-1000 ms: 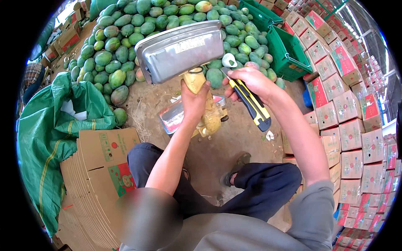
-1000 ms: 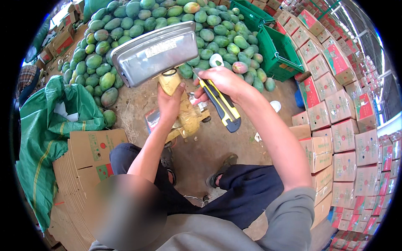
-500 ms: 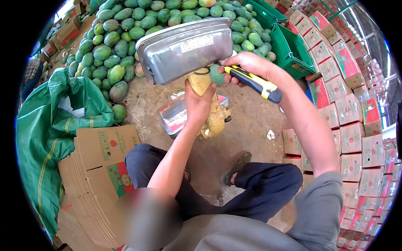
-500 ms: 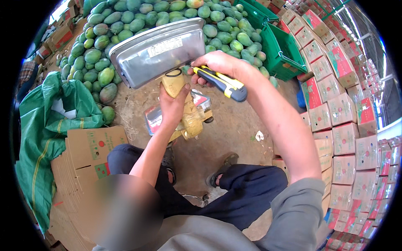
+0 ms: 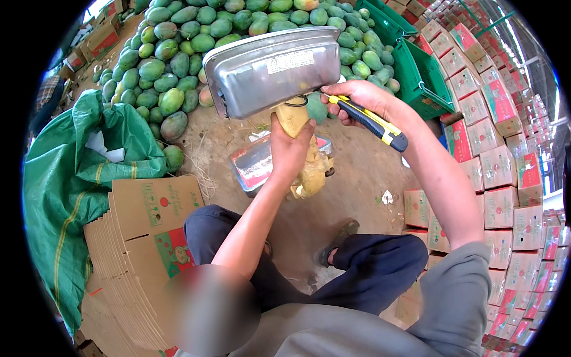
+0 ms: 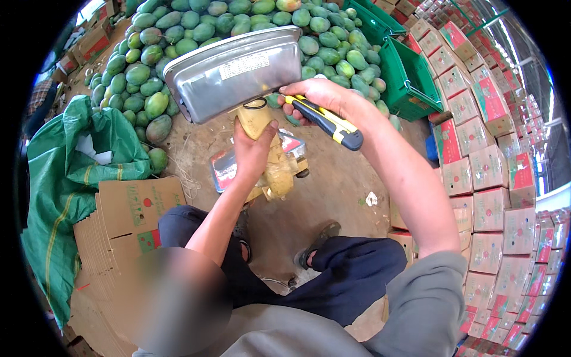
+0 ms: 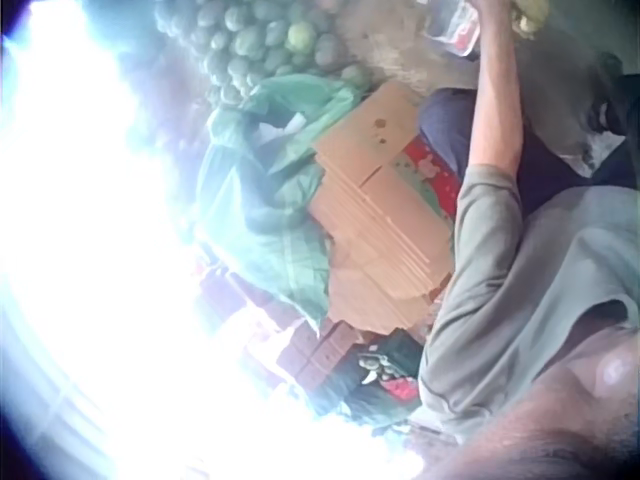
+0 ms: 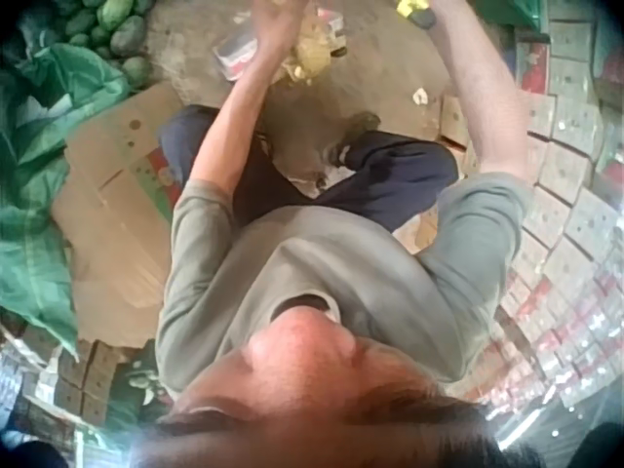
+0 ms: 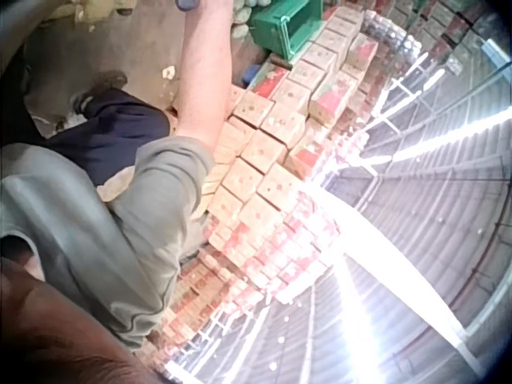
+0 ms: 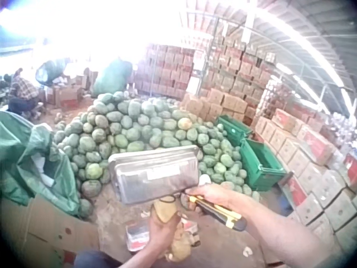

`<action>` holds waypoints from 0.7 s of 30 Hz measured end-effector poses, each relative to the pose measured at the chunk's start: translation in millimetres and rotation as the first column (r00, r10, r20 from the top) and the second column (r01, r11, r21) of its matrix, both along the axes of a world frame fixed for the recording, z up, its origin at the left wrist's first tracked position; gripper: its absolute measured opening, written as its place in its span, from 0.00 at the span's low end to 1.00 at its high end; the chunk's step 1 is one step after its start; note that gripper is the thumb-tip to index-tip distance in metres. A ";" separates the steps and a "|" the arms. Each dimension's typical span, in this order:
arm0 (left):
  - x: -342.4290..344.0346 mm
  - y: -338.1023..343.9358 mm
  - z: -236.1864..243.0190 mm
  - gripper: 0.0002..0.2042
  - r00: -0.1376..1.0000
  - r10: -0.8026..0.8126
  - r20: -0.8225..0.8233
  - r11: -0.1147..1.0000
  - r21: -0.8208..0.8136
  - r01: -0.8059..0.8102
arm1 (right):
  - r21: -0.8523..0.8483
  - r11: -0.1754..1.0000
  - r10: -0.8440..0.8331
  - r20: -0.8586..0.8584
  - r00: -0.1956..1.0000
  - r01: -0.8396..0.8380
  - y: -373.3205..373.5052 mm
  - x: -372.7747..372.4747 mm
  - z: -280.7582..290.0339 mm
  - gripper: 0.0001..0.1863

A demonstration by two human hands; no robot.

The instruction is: The person sits on the floor in a warehouse and uses a utility knife to cut away old tape and debris from the base of a digital weighing scale. They then use the knife to scrape and clean the metal platform of the scale.

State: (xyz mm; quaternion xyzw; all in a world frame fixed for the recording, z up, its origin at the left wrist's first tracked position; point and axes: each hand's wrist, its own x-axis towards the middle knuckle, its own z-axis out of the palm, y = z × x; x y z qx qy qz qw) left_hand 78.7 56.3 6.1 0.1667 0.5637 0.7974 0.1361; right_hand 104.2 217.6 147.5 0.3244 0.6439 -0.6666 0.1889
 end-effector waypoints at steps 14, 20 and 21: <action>-16.8 10.1 -5.1 0.15 0.999 0.031 -0.025 0.999 0.034 -0.030 | -0.044 0.969 -0.238 -0.443 0.865 0.244 -40.6 10.6 -64.9 0.17; -14.4 3.1 -5.3 0.15 0.999 0.007 -0.044 1.000 0.016 -0.007 | 0.046 0.974 -0.167 -0.503 0.848 0.220 -40.3 16.2 -66.7 0.18; -12.6 2.8 -5.9 0.15 0.999 0.003 -0.038 1.000 0.014 -0.002 | 0.039 0.975 -0.170 -0.498 0.850 0.218 -39.4 18.0 -65.8 0.18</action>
